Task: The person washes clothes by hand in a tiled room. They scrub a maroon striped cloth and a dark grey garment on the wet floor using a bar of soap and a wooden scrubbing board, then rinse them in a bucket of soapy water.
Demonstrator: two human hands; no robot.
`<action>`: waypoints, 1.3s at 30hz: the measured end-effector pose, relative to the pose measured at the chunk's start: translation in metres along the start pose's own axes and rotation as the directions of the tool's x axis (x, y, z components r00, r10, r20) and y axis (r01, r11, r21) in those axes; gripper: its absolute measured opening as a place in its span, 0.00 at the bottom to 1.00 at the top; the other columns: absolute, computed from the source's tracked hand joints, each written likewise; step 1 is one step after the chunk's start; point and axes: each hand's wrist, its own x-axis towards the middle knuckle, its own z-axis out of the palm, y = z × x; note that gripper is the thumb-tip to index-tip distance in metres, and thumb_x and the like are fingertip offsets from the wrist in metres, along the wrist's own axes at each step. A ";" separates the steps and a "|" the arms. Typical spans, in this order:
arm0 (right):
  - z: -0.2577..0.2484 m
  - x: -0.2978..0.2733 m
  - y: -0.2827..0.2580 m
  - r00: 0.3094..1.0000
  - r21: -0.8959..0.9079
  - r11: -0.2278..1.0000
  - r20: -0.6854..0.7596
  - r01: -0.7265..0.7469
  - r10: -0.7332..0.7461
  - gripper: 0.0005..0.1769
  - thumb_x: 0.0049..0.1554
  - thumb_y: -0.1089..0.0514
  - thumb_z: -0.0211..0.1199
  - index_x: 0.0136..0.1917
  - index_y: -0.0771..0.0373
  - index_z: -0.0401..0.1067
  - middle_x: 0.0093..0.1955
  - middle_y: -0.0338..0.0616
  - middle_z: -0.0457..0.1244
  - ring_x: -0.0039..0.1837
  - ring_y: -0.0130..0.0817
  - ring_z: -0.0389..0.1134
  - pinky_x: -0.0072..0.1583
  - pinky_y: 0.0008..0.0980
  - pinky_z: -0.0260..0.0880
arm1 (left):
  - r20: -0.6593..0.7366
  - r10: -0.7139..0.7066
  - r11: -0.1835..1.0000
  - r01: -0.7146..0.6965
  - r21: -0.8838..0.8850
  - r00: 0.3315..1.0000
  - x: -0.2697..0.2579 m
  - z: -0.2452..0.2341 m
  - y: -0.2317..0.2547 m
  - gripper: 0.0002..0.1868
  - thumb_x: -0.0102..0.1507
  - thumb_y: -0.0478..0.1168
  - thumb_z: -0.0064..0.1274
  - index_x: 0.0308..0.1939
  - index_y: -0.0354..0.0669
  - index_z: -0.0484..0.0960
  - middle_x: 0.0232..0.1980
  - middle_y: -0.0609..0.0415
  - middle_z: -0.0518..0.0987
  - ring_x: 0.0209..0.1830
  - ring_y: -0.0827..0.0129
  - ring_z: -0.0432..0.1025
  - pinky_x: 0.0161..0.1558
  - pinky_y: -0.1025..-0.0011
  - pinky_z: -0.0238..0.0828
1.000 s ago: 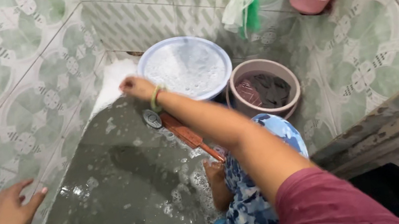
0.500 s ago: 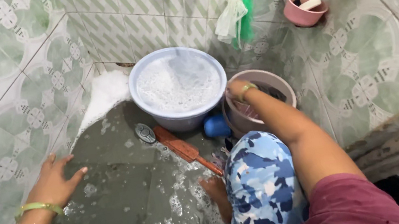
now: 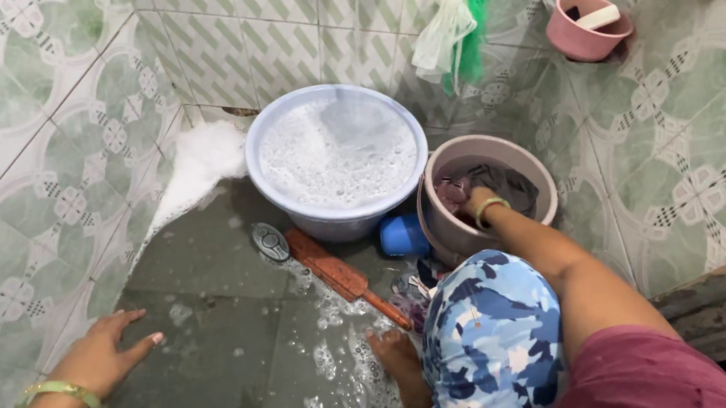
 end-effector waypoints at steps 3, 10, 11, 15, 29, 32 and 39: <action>-0.011 -0.003 0.009 0.970 0.141 0.980 -0.215 0.142 -0.110 0.24 0.52 0.41 0.63 0.57 0.54 0.81 0.57 0.56 0.70 0.61 0.53 0.71 0.63 0.45 0.69 | 0.008 -0.013 1.000 0.013 -0.009 1.000 -0.009 -0.004 0.003 0.39 0.57 0.62 0.57 0.68 0.49 0.75 0.70 0.43 0.73 0.66 0.51 0.71 0.66 0.59 0.67; -0.085 0.016 -0.011 0.815 0.677 0.476 -0.551 0.561 -0.177 0.10 0.62 0.56 0.60 0.47 0.66 0.76 0.40 0.36 0.66 0.43 0.23 0.63 0.47 0.25 0.65 | 0.042 -0.071 0.993 0.075 -0.088 0.997 -0.033 -0.026 0.027 0.39 0.57 0.61 0.57 0.69 0.50 0.74 0.65 0.41 0.78 0.64 0.49 0.73 0.64 0.57 0.69; -0.106 0.014 -0.015 0.787 0.702 0.358 -0.565 0.616 -0.248 0.08 0.60 0.59 0.60 0.46 0.66 0.75 0.41 0.32 0.64 0.44 0.21 0.62 0.47 0.24 0.63 | 0.032 -0.061 0.994 0.064 -0.090 0.998 -0.036 -0.026 0.032 0.39 0.57 0.62 0.57 0.69 0.50 0.74 0.65 0.41 0.78 0.64 0.50 0.74 0.64 0.57 0.70; -0.174 -0.021 -0.078 0.743 0.717 0.279 -0.484 0.640 -0.462 0.08 0.57 0.61 0.58 0.48 0.65 0.76 0.42 0.32 0.66 0.44 0.21 0.64 0.48 0.22 0.65 | 0.011 -0.024 0.997 0.025 -0.078 1.000 -0.044 -0.029 0.046 0.39 0.58 0.62 0.57 0.69 0.51 0.73 0.65 0.41 0.78 0.64 0.50 0.74 0.63 0.57 0.70; -0.081 -0.211 -0.321 0.292 0.529 0.188 -0.119 0.827 -0.949 0.11 0.54 0.70 0.60 0.51 0.67 0.73 0.42 0.39 0.67 0.47 0.25 0.66 0.52 0.30 0.69 | -0.282 0.421 0.863 -0.476 -0.169 0.862 -0.011 0.017 0.159 0.40 0.56 0.50 0.66 0.68 0.43 0.69 0.60 0.40 0.78 0.58 0.49 0.74 0.57 0.57 0.71; -0.088 -0.222 -0.331 0.215 0.610 0.063 -0.179 0.790 -0.960 0.14 0.53 0.72 0.57 0.54 0.67 0.71 0.48 0.35 0.68 0.51 0.21 0.67 0.55 0.27 0.69 | -0.210 0.096 0.873 -0.184 -0.451 0.973 -0.009 0.012 0.155 0.19 0.63 0.46 0.57 0.56 0.44 0.84 0.46 0.49 0.88 0.43 0.66 0.83 0.43 0.66 0.81; -0.083 -0.224 -0.339 0.220 0.610 0.088 -0.145 0.787 -0.965 0.17 0.53 0.72 0.58 0.56 0.64 0.73 0.38 0.33 0.60 0.43 0.19 0.59 0.47 0.24 0.64 | -0.274 0.282 0.842 -0.374 -0.389 0.919 -0.036 0.002 0.151 0.28 0.58 0.45 0.63 0.61 0.41 0.77 0.49 0.47 0.82 0.42 0.56 0.76 0.41 0.60 0.74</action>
